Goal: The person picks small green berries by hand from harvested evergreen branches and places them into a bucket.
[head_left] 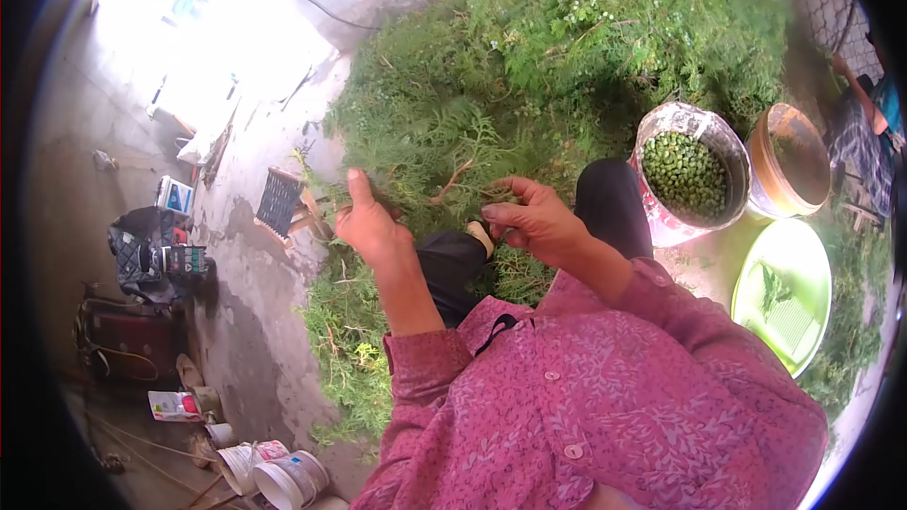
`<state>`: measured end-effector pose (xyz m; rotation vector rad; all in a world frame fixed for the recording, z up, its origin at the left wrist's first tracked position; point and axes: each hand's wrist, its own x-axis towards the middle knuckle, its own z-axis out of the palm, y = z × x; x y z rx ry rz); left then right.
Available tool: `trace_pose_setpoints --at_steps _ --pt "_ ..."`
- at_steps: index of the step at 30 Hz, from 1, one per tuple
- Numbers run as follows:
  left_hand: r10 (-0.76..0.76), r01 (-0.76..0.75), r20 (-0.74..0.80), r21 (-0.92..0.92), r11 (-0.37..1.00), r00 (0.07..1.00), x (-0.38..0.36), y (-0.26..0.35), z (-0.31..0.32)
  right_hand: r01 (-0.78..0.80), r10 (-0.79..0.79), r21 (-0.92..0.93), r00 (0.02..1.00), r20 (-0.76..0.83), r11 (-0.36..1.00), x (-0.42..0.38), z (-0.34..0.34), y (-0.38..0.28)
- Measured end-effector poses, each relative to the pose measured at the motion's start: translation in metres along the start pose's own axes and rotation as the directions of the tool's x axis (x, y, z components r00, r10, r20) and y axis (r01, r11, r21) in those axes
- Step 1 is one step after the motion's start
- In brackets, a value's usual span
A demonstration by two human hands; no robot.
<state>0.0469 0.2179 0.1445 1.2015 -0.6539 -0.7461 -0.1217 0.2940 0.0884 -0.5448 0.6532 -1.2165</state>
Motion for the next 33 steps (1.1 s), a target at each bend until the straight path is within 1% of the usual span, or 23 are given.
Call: trace_pose_setpoints --at_steps 1,3,4,6,7,8,9,10,12,16,18,19,21,22,24,25,27,28,29,30,31,32,33 --pt "0.002 -0.002 -0.004 -0.002 1.000 1.000 -0.001 -0.001 0.001 -0.001 0.001 -0.002 1.000 0.004 1.000 0.000 0.005 -0.002" --pt "0.011 -0.012 -0.035 -0.015 1.000 0.999 -0.006 -0.003 0.006 0.218 -0.220 -0.118 0.976 -0.006 0.969 -0.003 0.018 -0.006" --pt "0.012 -0.012 -0.037 -0.015 1.000 0.999 -0.007 -0.004 0.006 0.216 -0.218 -0.118 0.976 -0.004 0.969 -0.002 0.021 -0.004" --pt "0.018 -0.018 0.011 -0.029 0.999 1.000 -0.007 -0.006 0.007 0.391 -0.402 -0.276 0.915 0.015 0.878 0.001 0.025 0.002" --pt "0.019 -0.018 0.011 -0.029 0.999 1.000 -0.008 -0.005 0.008 0.391 -0.403 -0.275 0.915 0.015 0.878 0.004 0.025 0.005" --pt "0.019 -0.018 0.039 -0.037 0.999 0.999 -0.009 -0.003 0.009 0.533 -0.555 -0.456 0.826 0.099 0.713 0.008 0.025 0.008" --pt "0.020 -0.017 0.066 -0.046 0.999 0.998 -0.010 -0.002 0.010 0.635 -0.666 -0.597 0.715 0.213 0.490 0.009 0.026 0.009" --pt "0.020 -0.017 0.065 -0.045 0.999 0.998 -0.010 -0.003 0.009 0.634 -0.665 -0.597 0.716 0.213 0.491 0.009 0.027 0.010" --pt "0.000 0.002 0.061 -0.033 0.999 0.998 -0.010 -0.006 0.008 0.561 -0.610 -0.574 0.782 0.130 0.597 0.006 0.030 0.011" --pt "-0.008 0.011 0.067 -0.044 0.999 0.998 -0.012 -0.006 0.008 0.533 -0.582 -0.605 0.802 0.136 0.592 0.011 0.019 0.017" --pt "-0.013 0.014 0.031 -0.019 1.000 0.999 -0.013 -0.008 0.009 0.368 -0.401 -0.518 0.915 0.051 0.773 0.010 0.018 0.016" --pt "-0.014 0.014 0.032 -0.018 1.000 0.999 -0.013 -0.007 0.010 0.367 -0.401 -0.518 0.915 0.050 0.773 0.009 0.019 0.015" --pt "-0.056 0.057 0.020 -0.022 0.998 0.998 -0.013 -0.004 0.012 0.243 -0.260 -0.361 0.966 0.003 0.900 0.005 0.025 0.012" --pt "-0.057 0.058 0.020 -0.021 0.998 0.998 -0.013 -0.007 0.013 0.242 -0.259 -0.361 0.966 0.002 0.901 0.003 0.026 0.009" --pt "-0.012 0.024 0.078 -0.164 0.986 0.997 -0.011 -0.015 0.015 0.193 -0.187 -0.373 0.981 0.054 0.907 -0.002 0.025 0.003" --pt "-0.012 0.024 0.076 -0.165 0.986 0.997 -0.013 -0.018 0.015 0.193 -0.186 -0.374 0.981 0.055 0.907 0.001 0.018 0.008" --pt "-0.037 0.043 0.070 -0.096 0.994 0.997 -0.016 -0.022 0.016 0.508 -0.454 -0.445 0.861 0.230 0.737 0.008 0.001 0.020" --pt "-0.040 0.047 0.068 -0.097 0.994 0.997 -0.016 -0.022 0.015 0.505 -0.451 -0.448 0.863 0.229 0.738 0.008 -0.006 0.020" --pt "-0.057 0.060 0.058 -0.042 0.997 0.997 -0.014 -0.020 0.014 0.709 -0.584 -0.517 0.698 0.415 0.480 0.008 -0.013 0.018" --pt "-0.074 0.073 0.048 0.012 0.997 0.996 -0.011 -0.018 0.013 0.843 -0.629 -0.509 0.491 0.602 0.171 0.006 -0.018 0.015" --pt "-0.076 0.075 0.047 0.011 0.997 0.996 -0.006 -0.015 0.011 0.842 -0.628 -0.511 0.493 0.603 0.171 -0.004 -0.014 0.005" --pt "-0.079 0.081 0.040 -0.050 0.995 0.996 0.001 -0.011 0.010 0.450 -0.396 -0.350 0.892 0.217 0.821 -0.019 -0.010 -0.009" --pt "-0.083 0.086 0.031 -0.109 0.990 0.996 0.006 -0.008 0.008 -0.157 0.158 0.108 0.987 -0.001 0.982 -0.028 -0.009 -0.018"
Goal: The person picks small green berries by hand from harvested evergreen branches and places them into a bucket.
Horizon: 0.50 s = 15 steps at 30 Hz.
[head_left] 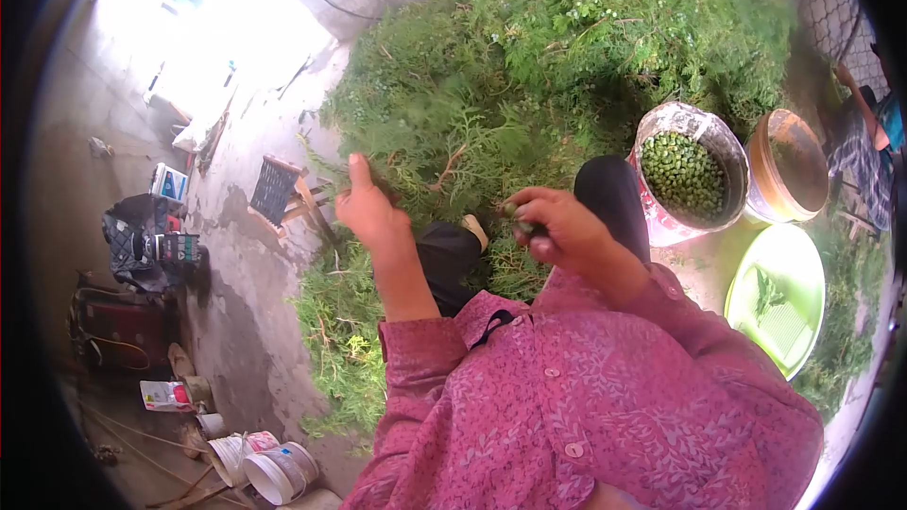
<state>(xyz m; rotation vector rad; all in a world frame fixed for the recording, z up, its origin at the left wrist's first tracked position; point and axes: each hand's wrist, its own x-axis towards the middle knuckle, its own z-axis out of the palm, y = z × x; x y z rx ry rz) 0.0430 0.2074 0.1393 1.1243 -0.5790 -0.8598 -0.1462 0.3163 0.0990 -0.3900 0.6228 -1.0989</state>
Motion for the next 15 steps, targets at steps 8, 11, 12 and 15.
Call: trace_pose_setpoints --at_steps 8,11,12,15 --pt "-0.054 0.061 0.128 -0.049 0.997 0.990 -0.008 0.010 -0.011 0.574 -0.891 -0.682 0.327 -0.316 0.453 -0.042 -0.088 -0.083" --pt "-0.085 0.095 0.160 -0.062 0.993 0.984 -0.008 0.002 -0.017 -0.308 -0.975 -0.949 0.224 -0.002 -0.069 -0.051 -0.206 -0.101" --pt "-0.086 0.097 0.187 -0.051 0.994 0.979 -0.010 0.000 -0.017 -0.652 -0.933 -0.693 0.350 0.085 -0.308 -0.056 -0.207 -0.102" --pt "-0.089 0.102 0.218 -0.049 0.994 0.972 -0.016 0.003 -0.011 -0.645 -0.887 -0.756 0.408 -0.218 -0.110 -0.062 -0.199 -0.104"
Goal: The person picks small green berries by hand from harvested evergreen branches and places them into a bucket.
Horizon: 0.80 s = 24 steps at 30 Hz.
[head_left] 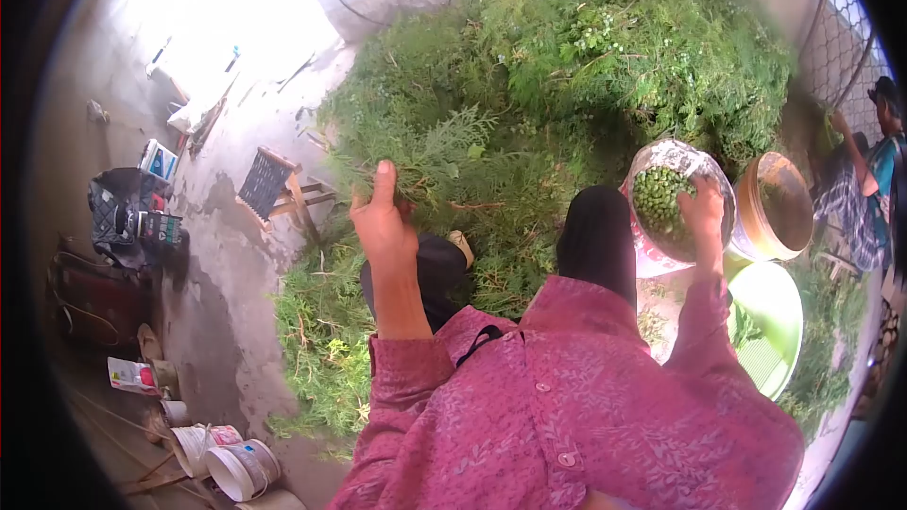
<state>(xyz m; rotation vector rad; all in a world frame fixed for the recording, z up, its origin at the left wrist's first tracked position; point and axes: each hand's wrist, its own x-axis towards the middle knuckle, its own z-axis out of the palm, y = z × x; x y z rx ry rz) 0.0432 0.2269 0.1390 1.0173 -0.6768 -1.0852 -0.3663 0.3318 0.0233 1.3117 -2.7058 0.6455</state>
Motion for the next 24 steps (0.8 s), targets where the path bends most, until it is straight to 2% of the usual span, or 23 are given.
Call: trace_pose_setpoints --at_steps 1,2,3,4,5,6,8,9,10,11,12,13,15,16,17,19,20,22,24 --pt "-0.018 0.017 0.013 0.017 1.000 1.000 -0.004 0.001 0.000 0.082 -0.080 0.157 0.997 -0.019 0.984 -0.002 -0.004 -0.004" --pt "-0.020 0.020 0.015 0.020 1.000 1.000 -0.005 0.000 0.000 0.004 -0.028 0.286 0.997 0.077 0.958 -0.002 -0.006 -0.012" --pt "-0.034 0.033 0.041 0.017 0.999 0.999 -0.005 -0.002 0.000 -0.034 -0.018 0.505 0.995 0.096 0.862 -0.006 -0.017 -0.035" --pt "-0.046 0.045 0.068 0.013 0.999 0.997 -0.004 -0.003 0.002 -0.056 -0.044 0.688 0.991 0.127 0.724 -0.009 -0.023 -0.056" --pt "-0.043 0.042 0.072 0.013 0.999 0.996 -0.004 -0.003 0.003 -0.092 -0.141 0.870 0.973 0.181 0.485 -0.011 -0.026 -0.076" --pt "-0.039 0.037 0.070 0.023 0.999 0.997 -0.005 -0.004 0.003 -0.118 -0.223 0.947 0.956 0.189 0.298 -0.019 -0.046 -0.107" --pt "-0.033 0.031 0.066 0.034 0.999 0.997 -0.010 -0.004 0.004 -0.047 -0.420 0.991 0.902 0.096 0.126 -0.030 -0.064 -0.151" --pt "-0.041 0.037 0.066 0.055 0.998 0.997 -0.012 -0.003 0.005 0.040 -0.478 0.996 0.878 0.006 0.085 -0.033 -0.061 -0.169" --pt "-0.047 0.042 0.066 0.075 0.996 0.997 -0.014 -0.002 0.006 0.085 -0.543 0.983 0.840 0.017 0.163 -0.040 -0.067 -0.186" --pt "-0.044 0.039 0.065 0.072 0.997 0.997 -0.016 -0.002 0.005 0.322 -0.620 0.911 0.778 -0.099 0.259 -0.044 -0.075 -0.201" --pt "-0.042 0.033 0.103 0.082 0.996 0.994 -0.018 -0.001 0.004 0.466 -0.670 0.838 0.721 -0.174 0.284 -0.047 -0.076 -0.214" --pt "-0.039 0.027 0.140 0.091 0.996 0.989 -0.019 -0.001 0.003 0.469 -0.674 0.838 0.718 -0.176 0.281 -0.050 -0.073 -0.222" --pt "-0.031 0.021 0.156 0.067 0.998 0.987 -0.022 0.001 0.002 0.597 -0.718 0.744 0.654 -0.237 0.298 -0.054 -0.063 -0.234" --pt "-0.027 0.019 0.174 0.047 0.999 0.984 -0.022 0.002 0.001 0.470 -0.736 0.822 0.670 -0.095 0.322 -0.056 -0.063 -0.238" --pt "-0.025 0.018 0.170 0.044 0.999 0.985 -0.021 0.003 0.000 0.472 -0.740 0.821 0.666 -0.095 0.320 -0.058 -0.063 -0.239" --pt "-0.025 0.022 0.156 0.020 1.000 0.987 -0.019 0.003 -0.004 0.282 -0.690 0.908 0.724 0.010 0.309 -0.065 -0.061 -0.241" --pt "-0.025 0.023 0.151 0.017 1.000 0.988 -0.019 0.002 -0.004 0.283 -0.694 0.908 0.720 0.012 0.310 -0.069 -0.060 -0.242" --pt "-0.047 0.051 0.117 -0.034 0.998 0.992 -0.017 0.001 -0.004 0.059 -0.703 0.988 0.709 0.059 0.143 -0.079 -0.059 -0.243" --pt "-0.064 0.073 0.131 -0.060 0.996 0.989 -0.016 -0.003 -0.004 0.050 -0.716 0.983 0.691 0.094 0.177 -0.090 -0.070 -0.243"
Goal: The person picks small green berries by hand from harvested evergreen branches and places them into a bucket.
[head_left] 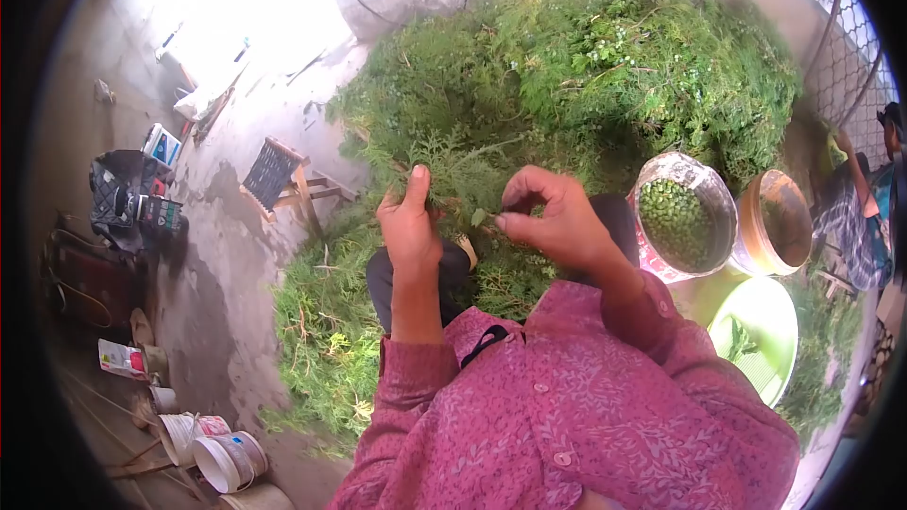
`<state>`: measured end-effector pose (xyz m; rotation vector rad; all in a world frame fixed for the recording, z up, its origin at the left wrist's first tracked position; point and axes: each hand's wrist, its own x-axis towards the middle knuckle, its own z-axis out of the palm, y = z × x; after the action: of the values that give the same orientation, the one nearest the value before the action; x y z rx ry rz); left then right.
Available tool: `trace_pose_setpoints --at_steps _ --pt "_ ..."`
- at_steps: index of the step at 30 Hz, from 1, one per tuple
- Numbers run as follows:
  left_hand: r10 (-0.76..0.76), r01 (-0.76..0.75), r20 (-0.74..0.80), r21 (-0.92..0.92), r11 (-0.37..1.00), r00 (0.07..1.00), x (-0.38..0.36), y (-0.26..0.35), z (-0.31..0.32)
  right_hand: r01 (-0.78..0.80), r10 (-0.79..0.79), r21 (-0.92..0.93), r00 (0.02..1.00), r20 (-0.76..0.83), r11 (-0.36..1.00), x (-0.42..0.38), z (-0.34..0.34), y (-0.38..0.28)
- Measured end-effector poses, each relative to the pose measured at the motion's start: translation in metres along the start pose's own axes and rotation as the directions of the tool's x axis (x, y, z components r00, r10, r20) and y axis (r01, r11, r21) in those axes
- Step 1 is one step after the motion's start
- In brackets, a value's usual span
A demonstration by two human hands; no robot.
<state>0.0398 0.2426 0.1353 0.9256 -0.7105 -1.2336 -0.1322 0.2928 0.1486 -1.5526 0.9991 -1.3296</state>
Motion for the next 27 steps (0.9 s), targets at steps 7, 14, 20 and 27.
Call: trace_pose_setpoints --at_steps 7,14,20,27 --pt "-0.028 0.029 0.023 -0.019 0.999 0.999 -0.001 -0.005 0.006 -0.090 0.093 -0.038 0.993 0.078 0.995 -0.014 0.000 -0.021" --pt "0.050 -0.056 0.082 0.065 0.996 0.995 -0.014 -0.006 0.013 -0.361 0.354 -0.001 0.916 0.191 0.933 -0.016 -0.027 0.037" --pt "0.056 -0.068 0.112 0.111 0.992 0.992 -0.014 -0.017 0.009 -0.264 0.301 -0.359 0.952 0.051 0.895 -0.029 -0.022 0.009" --pt "0.254 -0.242 -0.051 0.167 0.956 0.966 -0.005 0.019 0.001 -0.263 0.241 -0.213 0.963 -0.123 0.941 -0.040 -0.053 0.067"
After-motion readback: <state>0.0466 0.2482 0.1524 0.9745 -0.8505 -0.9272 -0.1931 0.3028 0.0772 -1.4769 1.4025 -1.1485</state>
